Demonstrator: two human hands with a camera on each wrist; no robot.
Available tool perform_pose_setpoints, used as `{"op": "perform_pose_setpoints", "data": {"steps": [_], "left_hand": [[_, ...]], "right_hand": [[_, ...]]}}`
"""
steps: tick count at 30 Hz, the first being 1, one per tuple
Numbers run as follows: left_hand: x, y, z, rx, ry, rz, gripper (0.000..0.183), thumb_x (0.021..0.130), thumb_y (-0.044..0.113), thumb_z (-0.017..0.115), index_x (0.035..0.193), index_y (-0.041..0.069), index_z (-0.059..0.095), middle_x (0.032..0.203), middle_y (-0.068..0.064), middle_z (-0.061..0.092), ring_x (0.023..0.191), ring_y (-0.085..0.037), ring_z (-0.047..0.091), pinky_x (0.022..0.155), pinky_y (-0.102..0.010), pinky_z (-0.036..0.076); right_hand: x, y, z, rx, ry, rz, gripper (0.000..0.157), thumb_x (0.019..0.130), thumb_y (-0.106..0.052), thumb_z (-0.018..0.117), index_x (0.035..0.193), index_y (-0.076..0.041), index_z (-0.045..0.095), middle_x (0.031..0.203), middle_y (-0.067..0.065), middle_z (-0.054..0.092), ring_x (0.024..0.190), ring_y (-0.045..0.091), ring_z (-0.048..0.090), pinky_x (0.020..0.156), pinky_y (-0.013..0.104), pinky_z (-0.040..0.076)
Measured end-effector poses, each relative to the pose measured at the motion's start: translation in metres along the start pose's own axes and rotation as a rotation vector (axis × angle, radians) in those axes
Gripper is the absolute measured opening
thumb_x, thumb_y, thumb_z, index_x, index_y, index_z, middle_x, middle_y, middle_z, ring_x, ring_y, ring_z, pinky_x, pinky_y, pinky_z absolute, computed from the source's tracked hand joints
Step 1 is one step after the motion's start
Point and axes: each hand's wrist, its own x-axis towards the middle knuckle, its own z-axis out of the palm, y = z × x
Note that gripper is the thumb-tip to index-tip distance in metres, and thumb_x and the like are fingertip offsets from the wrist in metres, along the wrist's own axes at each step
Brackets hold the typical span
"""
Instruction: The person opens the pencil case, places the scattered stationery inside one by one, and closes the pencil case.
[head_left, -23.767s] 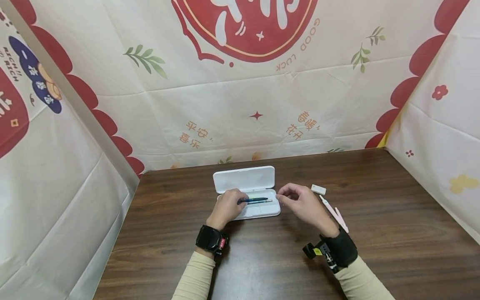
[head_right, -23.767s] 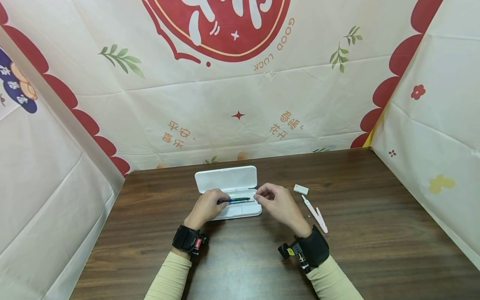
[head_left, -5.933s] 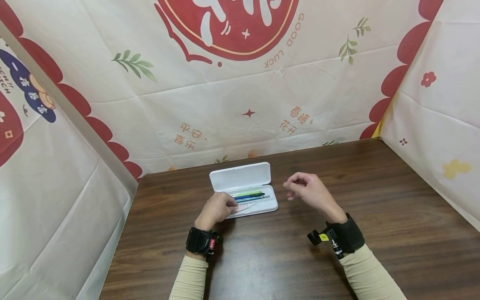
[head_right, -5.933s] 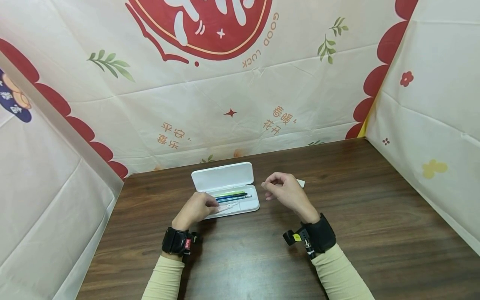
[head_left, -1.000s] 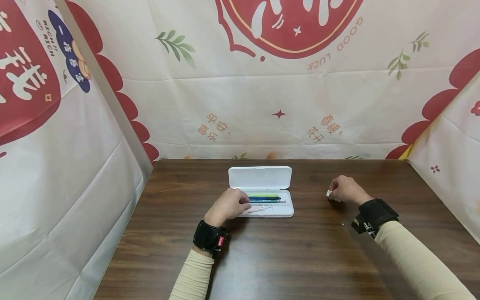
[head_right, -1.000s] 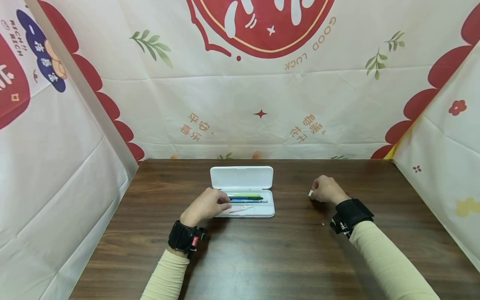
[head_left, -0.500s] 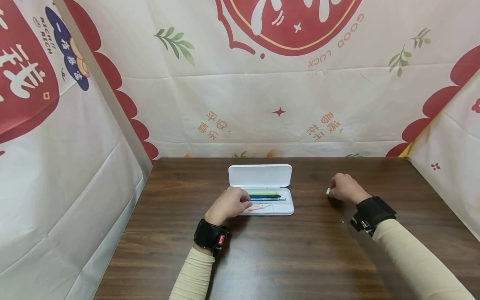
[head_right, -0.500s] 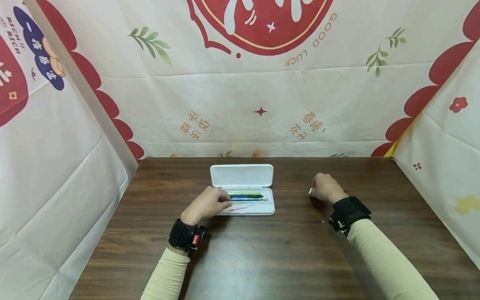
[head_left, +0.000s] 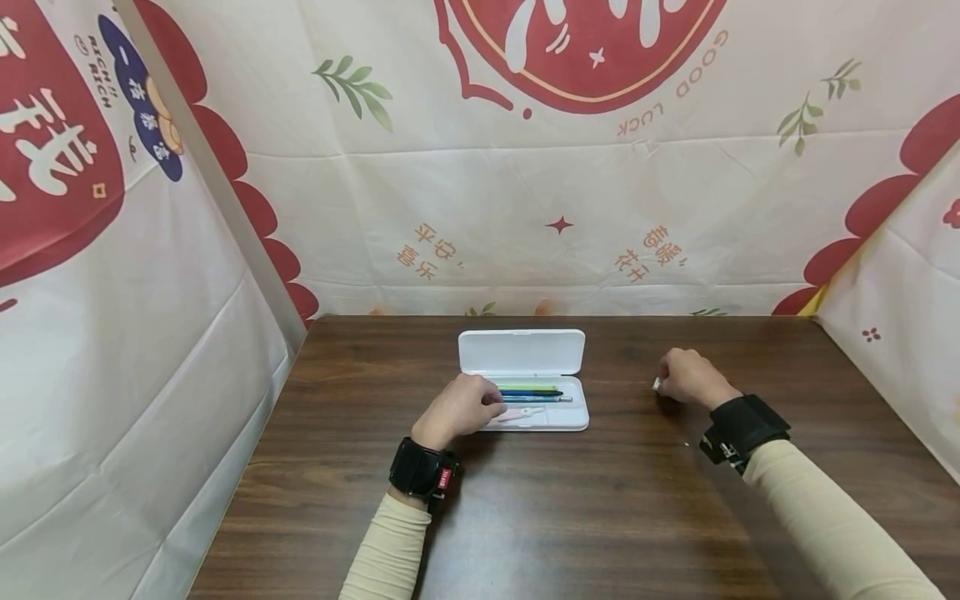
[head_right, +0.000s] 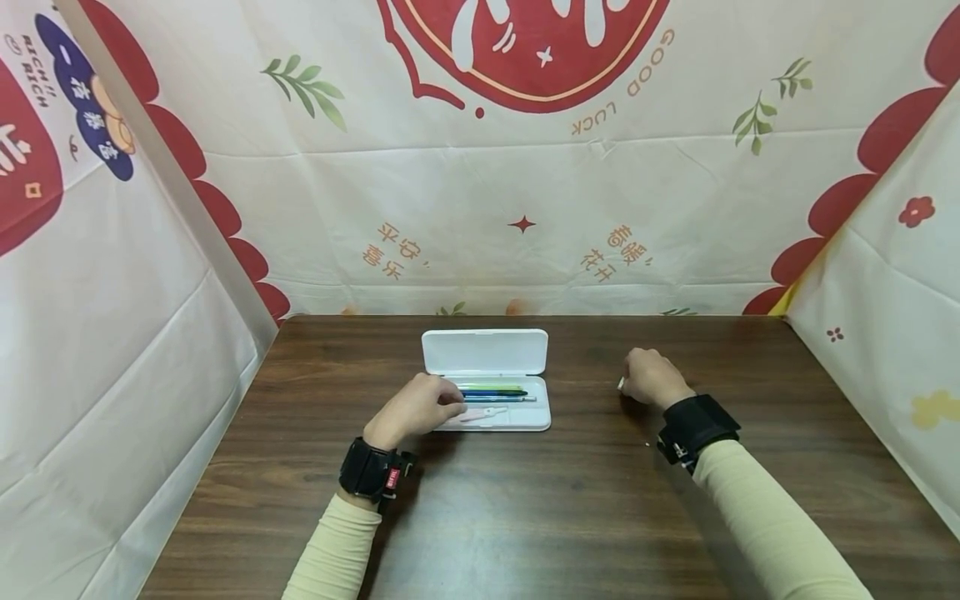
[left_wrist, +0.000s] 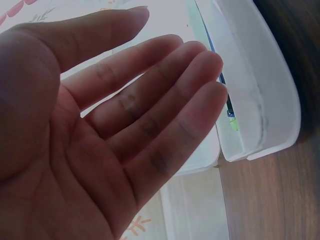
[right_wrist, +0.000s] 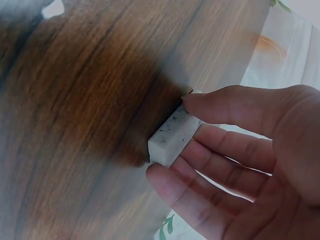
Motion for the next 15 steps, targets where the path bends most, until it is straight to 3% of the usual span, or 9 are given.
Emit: {"op": "perform_pose_setpoints", "data": {"steps": [15], "left_hand": [[-0.0004,-0.0001,-0.001,0.004,0.002,-0.026,0.018,0.087,0.026,0.065,0.093,0.012,0.076,0.089,-0.001,0.071,0.071,-0.011,0.057,0.066,-0.03,0.05]], "right_hand": [[-0.0035,-0.001,0.0029,-0.008,0.022,-0.007,0.007,0.078,-0.006,0.065,0.078,0.001,0.066,0.067,0.008,0.06,0.058,0.02,0.052,0.051,0.034,0.044]]}}
